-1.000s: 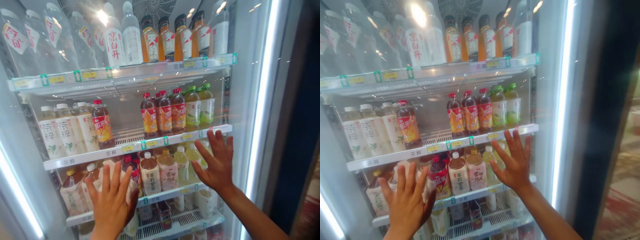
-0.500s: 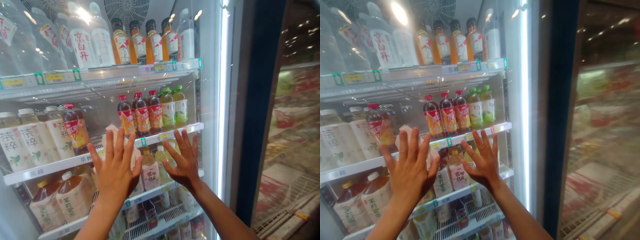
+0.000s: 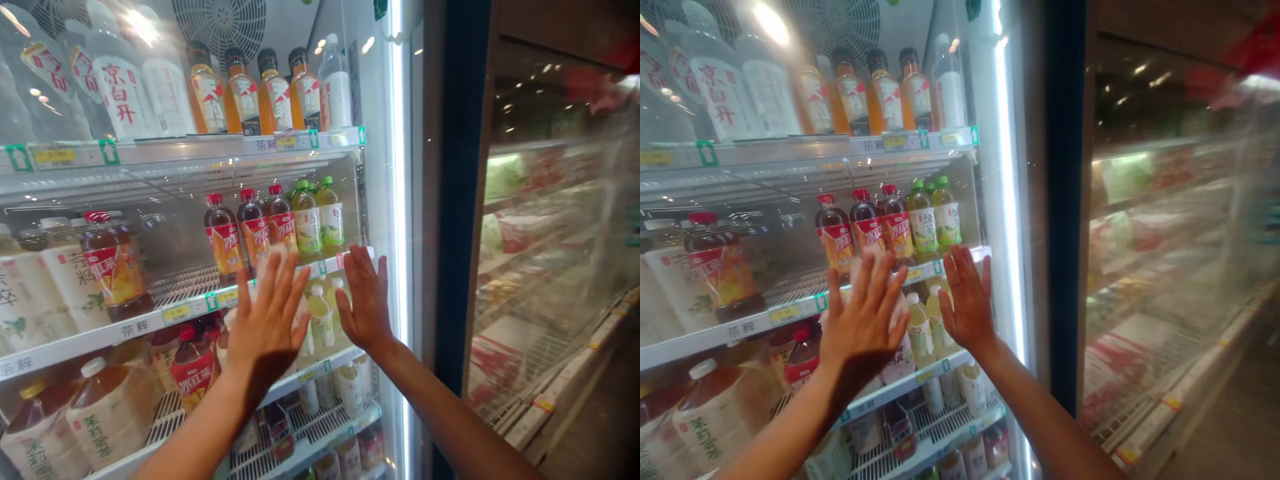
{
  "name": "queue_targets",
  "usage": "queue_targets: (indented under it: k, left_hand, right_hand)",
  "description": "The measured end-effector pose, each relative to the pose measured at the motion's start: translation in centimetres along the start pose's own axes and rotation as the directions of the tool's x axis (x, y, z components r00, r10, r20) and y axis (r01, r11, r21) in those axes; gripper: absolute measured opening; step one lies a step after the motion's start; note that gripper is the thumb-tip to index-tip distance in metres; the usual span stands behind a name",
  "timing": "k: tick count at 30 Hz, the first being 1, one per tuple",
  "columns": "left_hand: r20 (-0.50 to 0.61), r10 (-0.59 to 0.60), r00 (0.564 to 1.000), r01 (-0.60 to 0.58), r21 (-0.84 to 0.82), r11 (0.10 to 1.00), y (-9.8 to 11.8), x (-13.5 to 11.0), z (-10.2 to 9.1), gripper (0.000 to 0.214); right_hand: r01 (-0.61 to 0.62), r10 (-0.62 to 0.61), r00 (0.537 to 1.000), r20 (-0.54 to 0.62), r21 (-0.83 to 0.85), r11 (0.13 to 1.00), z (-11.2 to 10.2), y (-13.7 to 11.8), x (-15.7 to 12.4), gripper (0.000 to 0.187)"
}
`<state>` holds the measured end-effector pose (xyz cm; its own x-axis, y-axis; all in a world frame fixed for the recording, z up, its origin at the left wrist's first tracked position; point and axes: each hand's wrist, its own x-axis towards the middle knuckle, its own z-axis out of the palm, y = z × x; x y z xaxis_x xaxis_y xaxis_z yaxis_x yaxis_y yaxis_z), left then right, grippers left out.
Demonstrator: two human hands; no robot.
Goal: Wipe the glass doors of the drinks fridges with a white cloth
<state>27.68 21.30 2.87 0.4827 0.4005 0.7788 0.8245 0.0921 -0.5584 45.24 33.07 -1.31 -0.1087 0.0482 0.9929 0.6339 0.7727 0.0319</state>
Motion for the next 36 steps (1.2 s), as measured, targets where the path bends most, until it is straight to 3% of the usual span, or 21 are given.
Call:
queue_targets:
  k: [2, 4, 6, 10, 13, 15, 17, 21, 23, 25, 27, 29, 32, 34, 36]
  left_hand:
    - [0.062, 0.172, 0.983, -0.172, -0.008, 0.985, 1.8, -2.1, 0.7, 0.067]
    - [0.108, 0.267, 0.958, -0.266, -0.024, 0.964, 2.5, -2.9, 1.0, 0.065]
    - [0.074, 0.255, 0.964, -0.255, -0.02, 0.967, 1.9, -1.7, 0.8, 0.066]
    - [0.002, 0.107, 0.994, -0.107, 0.024, 0.994, 1.0, 0.6, 0.7, 0.071]
    - [0.076, 0.17, 0.983, -0.171, 0.015, 0.985, 1.6, -2.1, 0.8, 0.068]
    - [0.112, 0.217, 0.97, -0.218, -0.006, 0.976, 0.7, -3.9, 0.3, 0.066]
    - [0.091, 0.166, 0.982, -0.166, -0.014, 0.986, -2.0, -4.2, -0.7, 0.068]
    - [-0.006, -0.116, 0.993, 0.116, -0.018, 0.993, -7.2, -4.7, -3.1, 0.077]
    - [0.017, -0.202, 0.979, 0.202, -0.018, 0.979, -7.3, -7.6, -3.5, 0.079]
    - [0.054, -0.167, 0.984, 0.169, -0.03, 0.985, -6.5, -11.6, -3.6, 0.075]
    - [0.082, -0.144, 0.986, 0.146, -0.025, 0.989, -6.5, -14.7, -3.9, 0.074]
    - [0.062, -0.252, 0.966, 0.252, 0.01, 0.968, -8.2, -15.9, -4.6, 0.077]
    - [-0.02, -0.533, 0.846, 0.533, 0.052, 0.844, -10.9, -16.5, -5.7, 0.083]
    - [-0.023, -0.604, 0.797, 0.604, 0.065, 0.794, -10.6, -18.2, -5.8, 0.084]
    - [0.028, -0.537, 0.843, 0.533, 0.083, 0.842, -8.7, -21.1, -5.4, 0.085]
  right_hand:
    - [-0.009, 0.01, 0.999, -0.04, 0.012, 1.0, 0.2, 0.9, -0.4, 0.073]
    - [-0.008, 0.01, 0.998, -0.055, 0.021, 1.0, 0.3, 1.2, -0.7, 0.072]
    - [-0.019, 0.02, 0.999, -0.044, 0.012, 1.0, 0.3, 1.2, -0.8, 0.072]
    - [-0.017, 0.017, 0.999, -0.037, -0.005, 1.0, 0.2, 1.1, -0.7, 0.072]
    - [-0.011, 0.01, 0.999, -0.031, -0.026, 1.0, 0.2, 1.2, -0.7, 0.073]
    - [-0.009, 0.008, 1.0, -0.023, -0.034, 0.999, 0.3, 1.2, -0.8, 0.074]
    - [-0.002, 0.001, 1.0, -0.02, -0.03, 1.0, 0.3, 1.2, -0.9, 0.075]
    - [0.029, -0.03, 0.999, -0.046, -0.029, 0.999, 0.3, 1.7, -1.0, 0.073]
    - [0.051, -0.052, 0.996, -0.066, -0.021, 0.998, 0.3, 1.9, -1.1, 0.072]
    - [0.037, -0.037, 0.996, -0.083, -0.009, 0.999, 0.4, 1.4, -1.2, 0.072]
    - [0.0, 0.001, 0.996, -0.084, 0.009, 1.0, 0.7, -0.4, -1.5, 0.071]
    - [-0.014, 0.016, 0.998, -0.055, 0.037, 0.999, 1.1, -3.7, -2.1, 0.073]
    - [0.035, -0.034, 0.999, -0.008, 0.091, 0.995, 2.1, -10.1, -3.6, 0.078]
    - [0.04, -0.042, 0.999, 0.013, 0.12, 0.992, 3.0, -13.9, -4.9, 0.078]
    - [0.024, -0.028, 0.999, 0.026, 0.126, 0.992, 3.9, -16.4, -6.1, 0.077]
